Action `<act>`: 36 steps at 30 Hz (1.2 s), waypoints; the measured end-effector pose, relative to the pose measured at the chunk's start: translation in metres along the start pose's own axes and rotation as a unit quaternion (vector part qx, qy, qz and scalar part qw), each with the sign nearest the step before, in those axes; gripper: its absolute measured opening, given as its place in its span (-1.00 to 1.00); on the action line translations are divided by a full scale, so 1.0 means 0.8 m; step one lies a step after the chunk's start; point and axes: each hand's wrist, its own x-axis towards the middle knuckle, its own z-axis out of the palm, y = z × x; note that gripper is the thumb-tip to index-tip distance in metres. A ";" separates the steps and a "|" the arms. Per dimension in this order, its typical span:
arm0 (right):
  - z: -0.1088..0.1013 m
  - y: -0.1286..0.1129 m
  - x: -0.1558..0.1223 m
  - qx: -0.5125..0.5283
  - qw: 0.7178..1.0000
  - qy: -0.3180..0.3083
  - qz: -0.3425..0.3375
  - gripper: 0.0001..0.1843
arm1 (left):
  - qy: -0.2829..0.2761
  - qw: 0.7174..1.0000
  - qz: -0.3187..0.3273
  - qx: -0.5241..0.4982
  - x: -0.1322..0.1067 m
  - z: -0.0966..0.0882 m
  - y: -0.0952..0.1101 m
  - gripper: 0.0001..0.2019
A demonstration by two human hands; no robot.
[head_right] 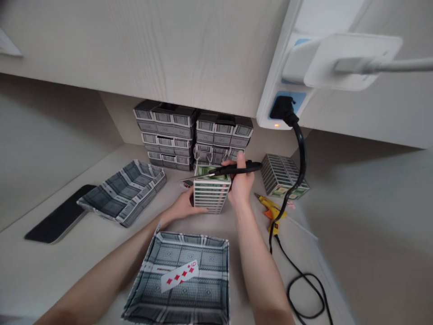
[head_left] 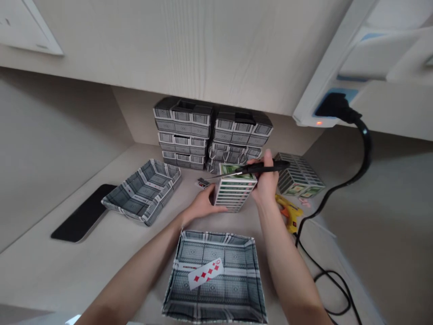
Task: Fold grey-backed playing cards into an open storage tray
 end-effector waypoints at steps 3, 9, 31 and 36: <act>0.002 -0.001 -0.003 0.014 1.000 0.007 -0.002 -0.60 | 0.001 1.000 -0.001 -0.007 0.000 0.001 -0.001 -0.25; -0.004 -0.010 -0.001 0.045 0.999 -0.022 -0.011 -0.69 | -0.001 1.000 0.011 -0.013 0.001 0.001 -0.002 -0.24; -0.037 -0.036 0.023 0.028 0.982 -0.033 -0.186 -0.81 | -0.008 1.000 0.005 -0.011 0.000 0.000 -0.005 -0.27; -0.034 -0.030 0.023 0.039 0.981 -0.047 -0.183 -0.79 | -0.016 0.999 -0.001 -0.030 0.000 -0.001 -0.001 -0.30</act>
